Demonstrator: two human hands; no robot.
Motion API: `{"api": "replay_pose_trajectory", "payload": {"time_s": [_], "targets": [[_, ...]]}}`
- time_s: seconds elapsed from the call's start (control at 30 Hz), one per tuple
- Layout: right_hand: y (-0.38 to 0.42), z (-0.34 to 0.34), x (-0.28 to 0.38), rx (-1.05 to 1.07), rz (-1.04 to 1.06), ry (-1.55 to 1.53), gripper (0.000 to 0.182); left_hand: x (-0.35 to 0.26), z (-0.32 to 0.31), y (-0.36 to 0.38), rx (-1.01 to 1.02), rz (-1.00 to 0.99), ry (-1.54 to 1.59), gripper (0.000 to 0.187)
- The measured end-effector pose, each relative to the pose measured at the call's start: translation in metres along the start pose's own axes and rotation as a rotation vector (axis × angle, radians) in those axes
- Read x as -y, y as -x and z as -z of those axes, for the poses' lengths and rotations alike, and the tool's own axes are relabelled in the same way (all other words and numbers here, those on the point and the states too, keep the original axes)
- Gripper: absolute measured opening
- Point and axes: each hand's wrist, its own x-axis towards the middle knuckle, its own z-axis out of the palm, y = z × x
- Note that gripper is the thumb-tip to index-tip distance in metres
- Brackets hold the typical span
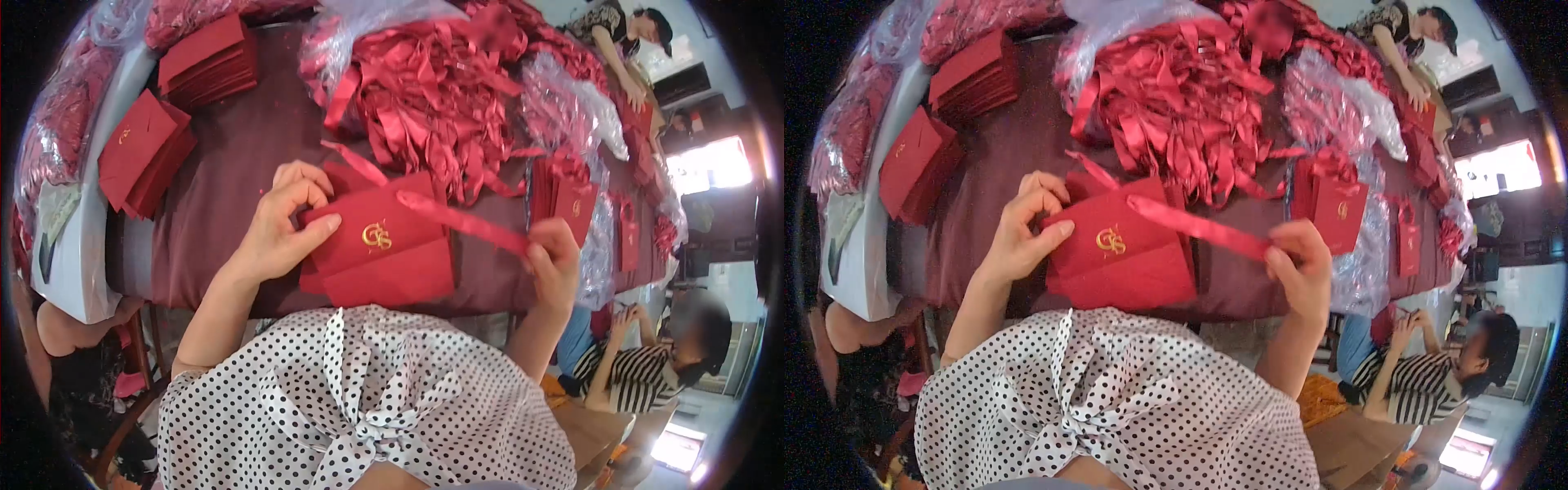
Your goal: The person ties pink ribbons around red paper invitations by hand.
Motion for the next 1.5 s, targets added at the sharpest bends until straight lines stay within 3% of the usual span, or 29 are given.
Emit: {"api": "replay_pose_trajectory", "payload": {"time_s": [0.07,0.13,0.2,0.27,0.33,0.43,0.53,0.67,0.77,0.83,0.87,0.97,1.03,1.1,1.27,1.4,1.5], "targets": [[0.014,0.004,0.012,-0.102,0.16,-0.356,0.022,0.001,-0.001,0.0,-0.041,-0.033,-0.019,0.019],[0.009,0.011,0.002,0.014,0.424,-0.572,0.031,0.004,-0.001,0.0,-0.06,-0.042,-0.017,0.019],[0.01,0.011,0.011,0.152,0.423,-0.685,0.032,0.004,-0.002,0.001,-0.067,-0.068,-0.016,0.019],[0.003,-0.005,0.02,0.03,0.465,-0.496,0.029,0.007,-0.004,0.002,-0.071,-0.092,-0.015,0.018],[-0.016,-0.027,0.029,0.058,0.63,-0.342,0.014,0.009,-0.001,0.002,-0.062,-0.146,0.026,0.018],[-0.027,-0.059,0.044,0.063,0.753,-0.113,0.008,0.001,-0.002,0.004,-0.038,-0.09,0.055,0.018],[-0.035,-0.104,0.071,0.199,0.969,0.313,0.016,0.003,-0.004,-0.002,-0.031,-0.144,-0.021,0.019],[-0.039,-0.148,0.045,0.266,1.025,0.515,0.008,0.011,-0.013,0.001,-0.151,-0.061,-0.047,0.019],[-0.048,-0.157,0.037,0.321,1.036,0.549,0.003,0.018,-0.01,-0.001,-0.115,0.006,0.144,0.015],[-0.041,-0.16,0.033,0.264,0.926,0.684,0.014,0.023,-0.012,0.001,-0.146,0.015,0.209,0.013],[-0.038,-0.158,0.033,0.307,0.821,0.609,0.019,0.019,-0.01,0.002,-0.118,0.074,0.25,0.015],[-0.035,-0.153,0.032,0.444,0.775,0.577,0.017,0.028,-0.009,0.003,-0.094,0.097,0.287,0.018],[-0.032,-0.156,0.021,0.383,0.622,0.34,0.021,0.023,-0.006,0.003,-0.037,0.087,0.156,0.02],[-0.033,-0.157,0.023,0.348,0.599,0.382,0.022,0.023,-0.007,0.003,-0.037,0.092,0.164,0.02],[-0.036,-0.163,0.028,0.346,0.757,0.512,0.008,0.02,-0.009,0.003,-0.068,0.061,0.123,0.019],[-0.033,-0.168,0.032,0.328,0.727,0.568,0.01,0.015,-0.009,0.002,-0.111,-0.037,0.012,0.016],[-0.03,-0.173,0.033,0.283,0.903,0.71,0.013,0.011,-0.009,0.001,-0.123,-0.087,0.0,0.012]]}}
